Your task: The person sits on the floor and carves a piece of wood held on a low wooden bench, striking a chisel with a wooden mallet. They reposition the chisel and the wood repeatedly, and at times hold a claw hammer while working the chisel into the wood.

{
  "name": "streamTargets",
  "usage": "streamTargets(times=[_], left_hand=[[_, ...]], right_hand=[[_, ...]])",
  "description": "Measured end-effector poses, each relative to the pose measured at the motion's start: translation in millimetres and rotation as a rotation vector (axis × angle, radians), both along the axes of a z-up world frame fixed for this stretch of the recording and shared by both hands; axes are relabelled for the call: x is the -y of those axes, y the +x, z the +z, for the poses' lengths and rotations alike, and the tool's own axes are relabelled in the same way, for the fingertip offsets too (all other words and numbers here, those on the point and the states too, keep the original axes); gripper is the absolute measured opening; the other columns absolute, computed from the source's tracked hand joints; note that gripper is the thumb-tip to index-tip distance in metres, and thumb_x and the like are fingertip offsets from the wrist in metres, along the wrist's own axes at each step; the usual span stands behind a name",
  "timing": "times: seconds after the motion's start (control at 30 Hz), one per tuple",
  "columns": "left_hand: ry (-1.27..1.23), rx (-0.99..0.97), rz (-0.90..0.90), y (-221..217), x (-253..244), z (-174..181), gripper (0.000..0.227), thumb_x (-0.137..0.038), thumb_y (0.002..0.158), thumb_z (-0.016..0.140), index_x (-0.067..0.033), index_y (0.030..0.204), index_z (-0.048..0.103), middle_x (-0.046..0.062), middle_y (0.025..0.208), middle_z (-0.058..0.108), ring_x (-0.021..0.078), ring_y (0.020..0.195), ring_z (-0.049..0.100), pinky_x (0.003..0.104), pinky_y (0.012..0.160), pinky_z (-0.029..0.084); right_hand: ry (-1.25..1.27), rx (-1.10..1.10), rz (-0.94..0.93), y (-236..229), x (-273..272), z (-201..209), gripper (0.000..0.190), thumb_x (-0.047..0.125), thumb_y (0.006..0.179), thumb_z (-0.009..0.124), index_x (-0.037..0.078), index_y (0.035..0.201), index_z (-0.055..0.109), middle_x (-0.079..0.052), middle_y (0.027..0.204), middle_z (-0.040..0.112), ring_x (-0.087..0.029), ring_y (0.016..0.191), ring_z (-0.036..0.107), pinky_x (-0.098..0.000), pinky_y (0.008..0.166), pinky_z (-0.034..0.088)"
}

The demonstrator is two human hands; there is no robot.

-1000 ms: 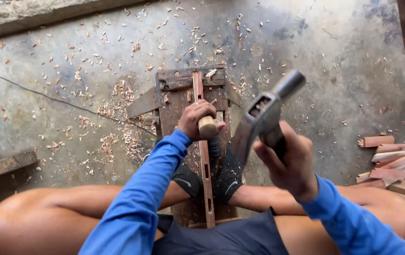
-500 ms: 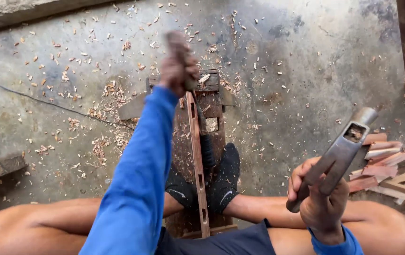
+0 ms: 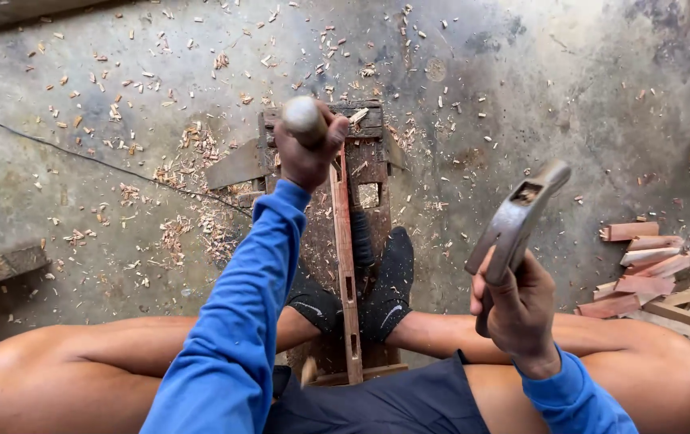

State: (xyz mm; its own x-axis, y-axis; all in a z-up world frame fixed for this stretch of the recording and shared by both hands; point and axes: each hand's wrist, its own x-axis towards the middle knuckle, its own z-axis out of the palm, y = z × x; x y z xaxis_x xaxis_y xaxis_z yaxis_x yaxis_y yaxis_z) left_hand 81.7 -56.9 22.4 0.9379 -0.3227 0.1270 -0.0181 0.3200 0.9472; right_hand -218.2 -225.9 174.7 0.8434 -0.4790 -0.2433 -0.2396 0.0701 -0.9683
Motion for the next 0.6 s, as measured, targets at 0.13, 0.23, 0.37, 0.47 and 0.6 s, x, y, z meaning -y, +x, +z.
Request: streamTargets(times=[0.13,0.23,0.37,0.47,0.6], left_hand=[[0.110,0.247,0.023,-18.4,3.0,-13.1,0.020,-0.014,0.095,0.084,-0.0055,0.097,0.067,0.005,0.084,0.070,0.0116,0.075,0.067,0.026,0.069,0.059],[0.035,0.289,-0.021,-38.2,-7.7,-11.4,0.026,-0.017,0.089,0.081,-0.0058,0.097,0.059,0.004,0.086,0.066,0.0094,0.075,0.066,0.024,0.066,0.058],[0.182,0.489,-0.212,-63.9,-32.9,8.1,0.013,-0.011,0.081,0.077,-0.0085,0.087,0.065,0.006,0.080,0.069,0.0147,0.073,0.071,0.030,0.066,0.061],[0.201,0.586,-0.249,-72.0,-40.9,17.3,0.019,-0.009,0.077,0.077,-0.0075,0.088,0.062,0.009,0.085,0.067,0.0226,0.080,0.070,0.036,0.074,0.060],[0.201,0.658,-0.331,-74.4,-43.0,15.1,0.025,-0.008,0.076,0.079,-0.0058,0.089,0.059,0.010,0.086,0.064,0.0289,0.083,0.068,0.040,0.079,0.058]], right_hand=[[0.021,-0.010,0.016,3.8,-6.6,0.5,0.034,0.039,0.103,0.061,0.006,0.103,0.058,-0.002,0.075,0.061,-0.008,0.054,0.056,-0.0219,0.046,0.044],[0.010,0.001,0.026,4.8,-11.8,0.8,0.032,0.036,0.103,0.063,0.004,0.105,0.061,-0.002,0.076,0.061,-0.009,0.057,0.058,-0.0235,0.049,0.047],[-0.433,-0.018,0.333,22.4,-23.1,32.7,0.023,0.024,0.093,0.069,0.003,0.104,0.065,-0.005,0.069,0.065,-0.012,0.057,0.064,-0.0265,0.051,0.052],[-0.673,0.299,0.637,35.4,-27.2,36.7,0.027,0.019,0.083,0.070,0.004,0.104,0.064,-0.007,0.076,0.067,-0.020,0.064,0.070,-0.0320,0.060,0.056],[-0.884,0.497,1.037,58.3,-43.2,34.5,0.031,0.027,0.079,0.073,0.005,0.098,0.063,-0.006,0.074,0.057,-0.025,0.063,0.063,-0.0394,0.055,0.048]])
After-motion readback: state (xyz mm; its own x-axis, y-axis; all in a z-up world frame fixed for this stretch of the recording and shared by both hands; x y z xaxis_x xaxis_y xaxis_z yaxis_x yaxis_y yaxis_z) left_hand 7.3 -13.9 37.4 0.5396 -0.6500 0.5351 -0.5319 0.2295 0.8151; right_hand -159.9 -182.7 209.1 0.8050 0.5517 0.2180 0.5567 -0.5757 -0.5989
